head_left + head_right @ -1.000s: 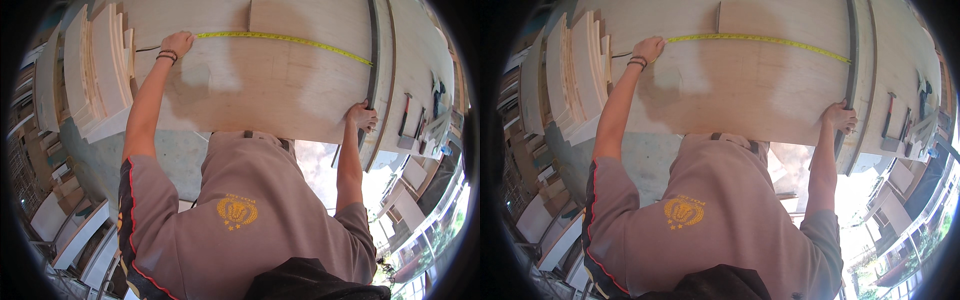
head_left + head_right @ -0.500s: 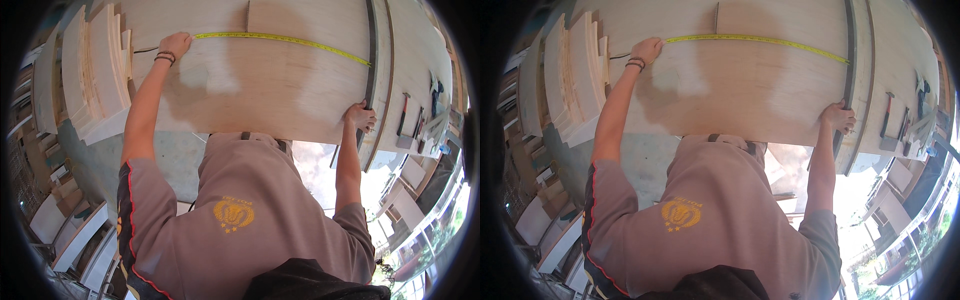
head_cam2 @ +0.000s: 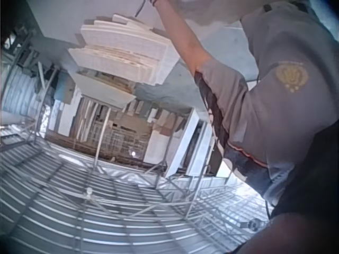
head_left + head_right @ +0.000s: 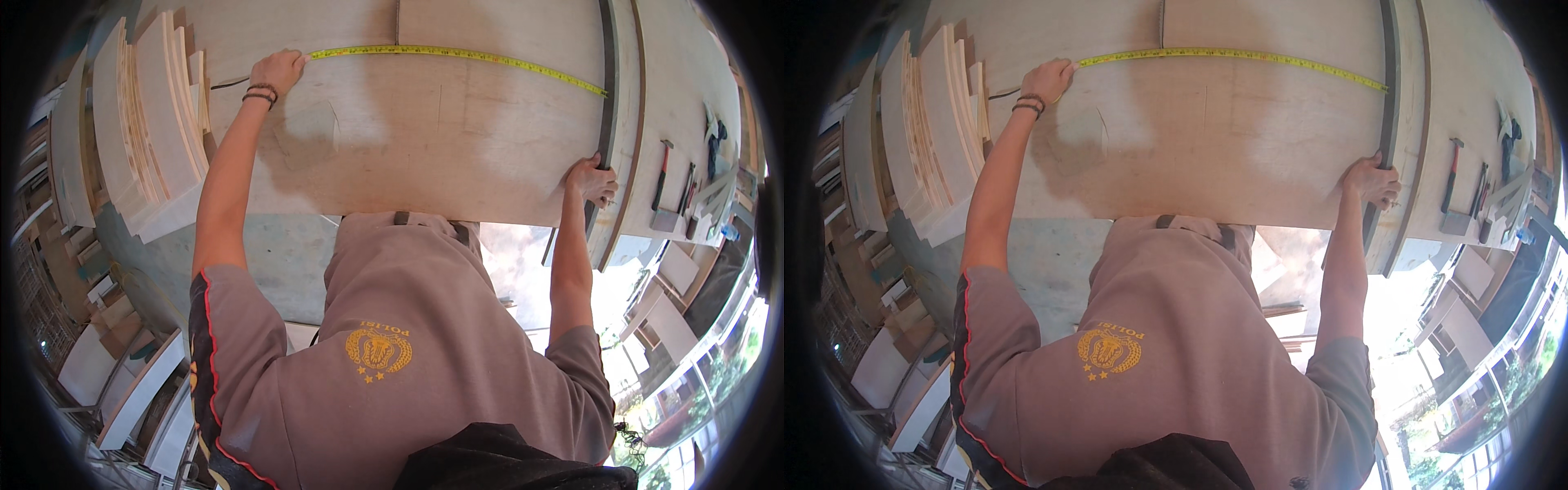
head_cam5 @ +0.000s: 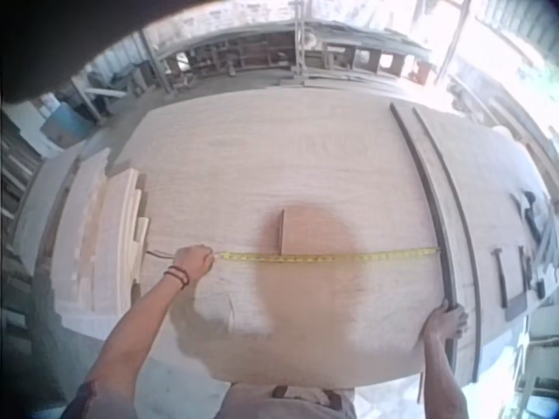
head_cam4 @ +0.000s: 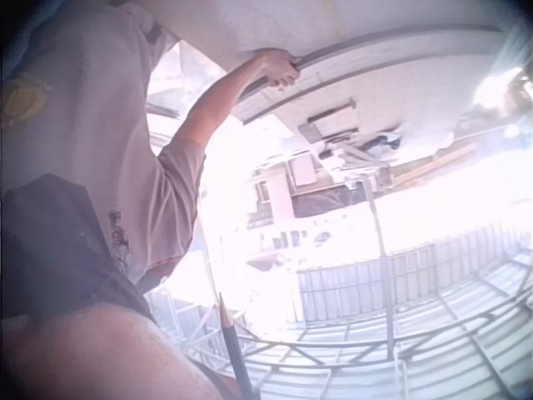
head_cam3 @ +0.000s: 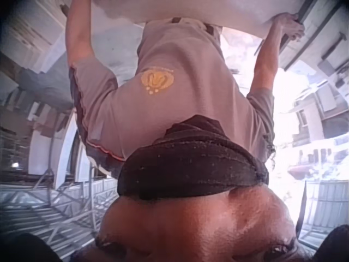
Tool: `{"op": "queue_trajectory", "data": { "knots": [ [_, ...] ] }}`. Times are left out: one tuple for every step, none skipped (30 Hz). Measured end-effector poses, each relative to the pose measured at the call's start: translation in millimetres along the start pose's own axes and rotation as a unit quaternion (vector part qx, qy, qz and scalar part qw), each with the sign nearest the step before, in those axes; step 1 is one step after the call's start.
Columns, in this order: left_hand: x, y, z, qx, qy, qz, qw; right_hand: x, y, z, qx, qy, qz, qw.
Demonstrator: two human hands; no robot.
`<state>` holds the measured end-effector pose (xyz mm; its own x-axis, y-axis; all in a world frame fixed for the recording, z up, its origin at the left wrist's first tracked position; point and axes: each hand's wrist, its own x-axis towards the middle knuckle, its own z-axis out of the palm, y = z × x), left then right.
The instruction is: The person marks several rectangular wooden boards with a pencil, stacking them on a workbench. They then use a tape measure to measure a larger board and mark it with a pencil. Finally, they use a hammer to tap a wooden strip onto the board.
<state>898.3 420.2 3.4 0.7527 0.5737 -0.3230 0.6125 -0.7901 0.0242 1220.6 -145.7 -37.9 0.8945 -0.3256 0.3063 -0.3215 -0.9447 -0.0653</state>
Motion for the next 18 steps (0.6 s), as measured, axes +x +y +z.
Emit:
{"op": "queue_trajectory", "data": {
  "knots": [
    [0.2,0.0,0.4,0.0,0.001,0.002,1.0,0.0,-0.5,-0.3,0.001,0.0,0.001,1.0],
    [0.8,0.0,0.7,0.003,0.0,0.0,1.0,0.1,-1.3,-0.9,0.002,-0.001,0.003,1.0],
    [1.4,-0.3,0.9,0.005,-0.002,-0.001,1.0,0.2,-2.1,-1.2,0.004,-0.001,0.004,1.0],
    [0.9,0.0,0.7,0.007,-0.005,-0.002,1.0,-0.3,-1.6,-0.8,0.002,0.005,0.001,1.0],
    [0.5,0.1,0.5,0.007,-0.003,0.001,1.0,-0.2,-1.2,0.2,0.0,0.011,-0.002,1.0],
    [0.1,0.1,0.3,0.007,-0.001,0.003,1.0,-0.4,-0.6,0.9,-0.002,0.017,-0.005,1.0],
    [0.0,-0.4,0.2,0.007,0.003,0.005,1.0,0.1,-1.9,0.7,-0.004,0.017,-0.002,1.0],
    [-0.3,-0.6,0.5,0.003,0.007,0.005,1.0,0.6,-3.0,0.2,-0.005,0.017,0.002,1.0],
    [-0.5,-0.8,0.8,-0.002,0.011,0.005,1.0,0.8,-3.7,0.2,-0.006,0.018,0.006,1.0],
    [-1.7,-0.9,0.8,-0.006,0.014,0.003,1.0,1.2,-3.4,0.7,-0.003,0.018,0.008,1.0],
    [-1.3,-0.8,0.2,-0.001,0.008,0.005,1.0,1.8,-1.7,1.2,0.0,0.018,0.01,1.0],
    [0.4,-0.9,-1.0,0.005,0.002,0.007,1.0,2.8,-1.8,2.5,0.002,0.019,0.012,1.0],
    [1.1,-1.2,-1.4,0.012,-0.006,0.012,1.0,1.9,-0.6,3.4,0.003,0.021,0.007,1.0],
    [0.7,-1.9,-1.4,0.002,-0.004,0.009,1.0,1.7,-0.1,3.8,0.003,0.024,0.002,1.0],
    [0.0,-2.3,-1.4,-0.007,-0.002,0.007,1.0,1.0,0.0,3.9,0.003,0.026,-0.003,1.0],
    [0.8,-0.3,-1.2,-0.018,-0.001,0.006,1.0,1.2,-0.2,3.5,0.005,0.024,-0.003,1.0],
    [1.7,0.4,-2.0,-0.014,-0.011,0.003,1.0,1.0,-1.0,2.7,0.006,0.021,-0.003,1.0],
    [2.4,-0.1,-3.6,-0.009,-0.021,0.0,1.0,1.2,-1.4,2.6,0.007,0.019,-0.002,1.0]
  ]
}}
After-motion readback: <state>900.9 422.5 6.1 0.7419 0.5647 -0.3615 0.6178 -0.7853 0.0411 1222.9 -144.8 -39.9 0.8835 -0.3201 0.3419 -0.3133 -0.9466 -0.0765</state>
